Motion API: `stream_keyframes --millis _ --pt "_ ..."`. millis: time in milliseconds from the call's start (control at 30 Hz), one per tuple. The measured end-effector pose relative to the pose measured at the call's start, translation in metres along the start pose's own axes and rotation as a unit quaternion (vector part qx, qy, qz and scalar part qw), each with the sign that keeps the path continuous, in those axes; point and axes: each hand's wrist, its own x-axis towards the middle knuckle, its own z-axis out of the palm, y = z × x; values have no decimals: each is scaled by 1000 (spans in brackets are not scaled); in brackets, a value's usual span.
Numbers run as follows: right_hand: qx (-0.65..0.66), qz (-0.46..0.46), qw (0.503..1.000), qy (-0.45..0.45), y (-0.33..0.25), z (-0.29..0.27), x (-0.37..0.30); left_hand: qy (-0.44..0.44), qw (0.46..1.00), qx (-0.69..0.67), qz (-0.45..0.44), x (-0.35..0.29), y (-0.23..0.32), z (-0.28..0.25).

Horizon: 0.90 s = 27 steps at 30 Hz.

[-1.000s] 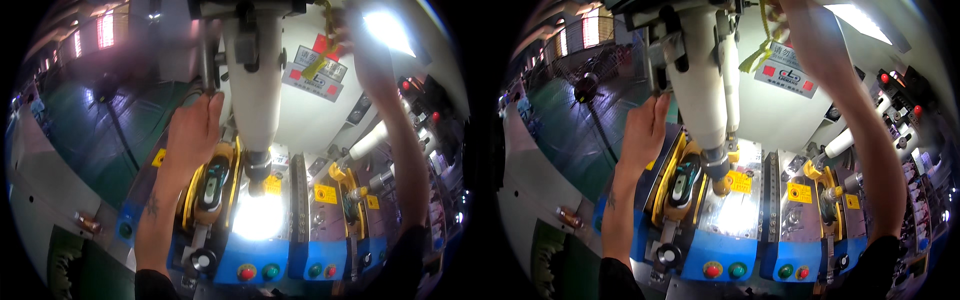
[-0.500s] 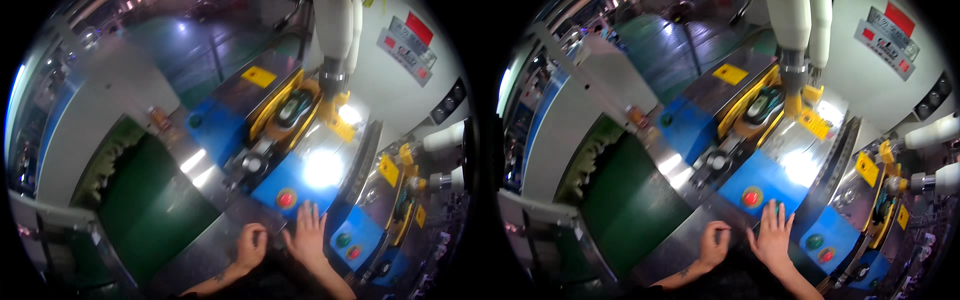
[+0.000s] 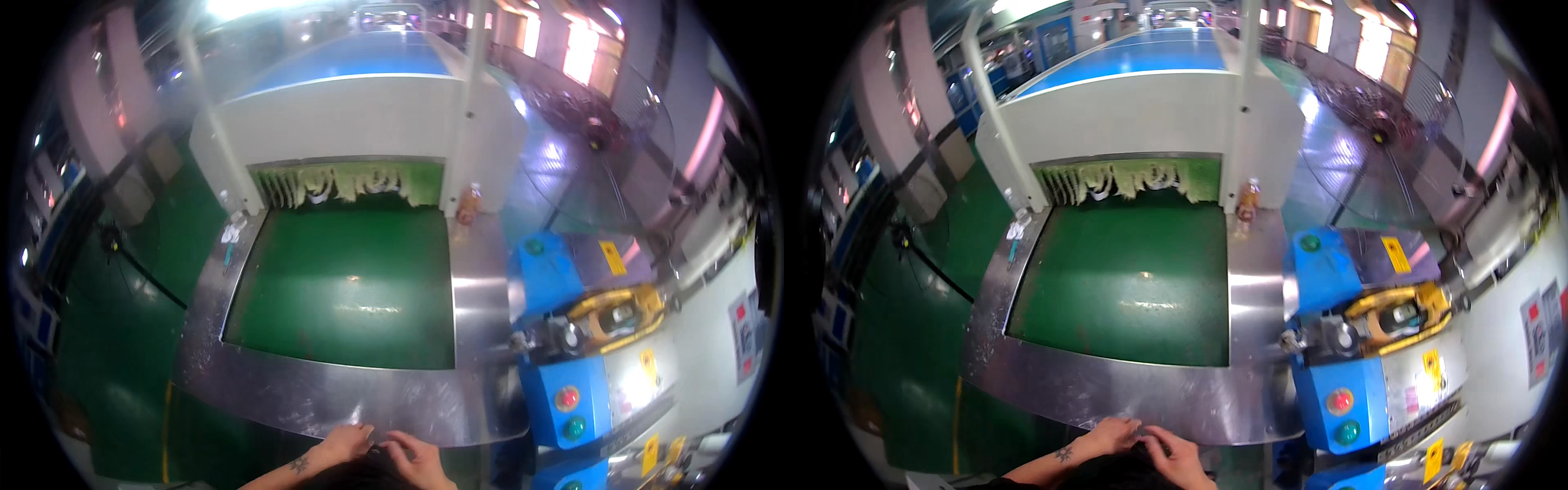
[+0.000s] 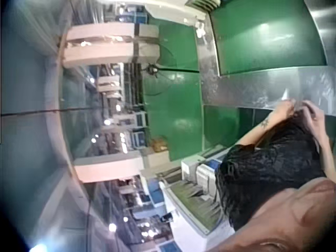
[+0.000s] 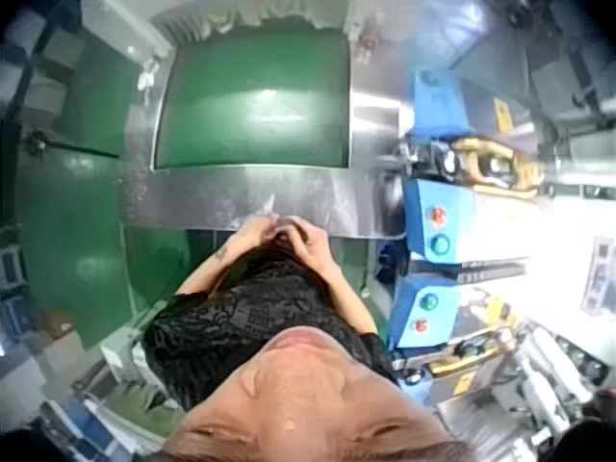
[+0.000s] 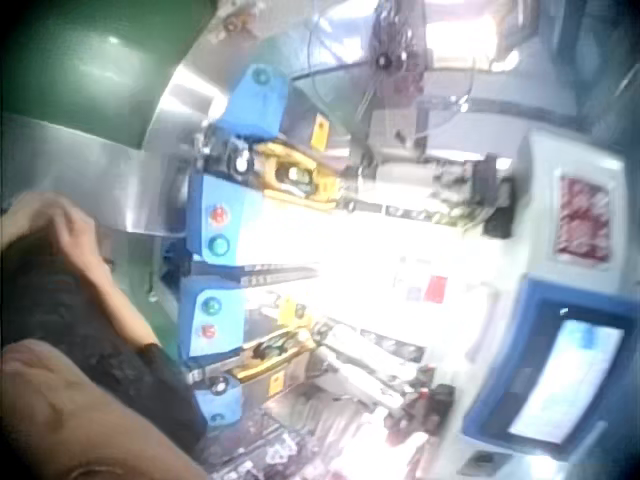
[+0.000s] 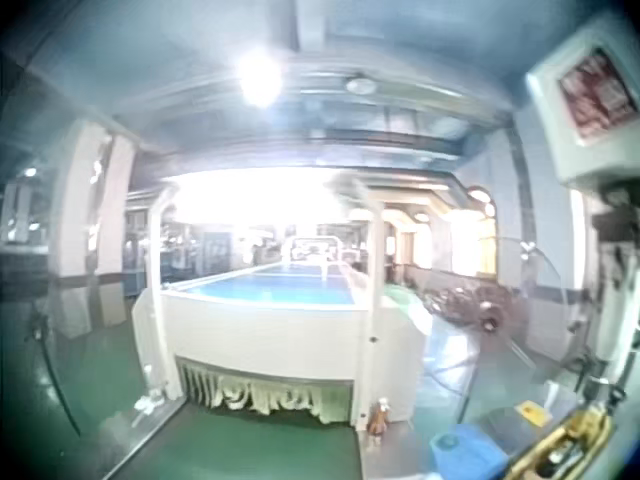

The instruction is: The person repeatedly takes shoes from a conveyor belt, places them into a lasting machine to be pressed by overhead pneumatic cylinders, and then puts them into a cooling tunnel or onto a storage rack.

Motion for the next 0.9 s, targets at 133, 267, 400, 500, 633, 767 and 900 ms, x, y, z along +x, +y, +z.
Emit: stream_keyframes --millis 133,267,400,500,633,767,900 --pt "-20 208 965 158 75 21 17 178 965 -193 26 37 -58 -28" --pt "7 261 959 109 55 64 101 341 900 -268 -51 75 -195 -74" --pt "-125 187 972 63 79 110 247 467 872 -115 -90 140 -341 -105" --pt "-198 50 979 20 65 136 397 515 848 -17 -126 172 -427 -116" --pt "-428 -129 883 -146 77 189 636 525 824 -35 -209 149 -491 -102" --pt "-607 -41 789 -87 40 200 879 478 841 -54 -248 142 -496 -134" --pt "-640 -244 712 157 117 94 967 491 857 -80 -133 166 -473 -140"
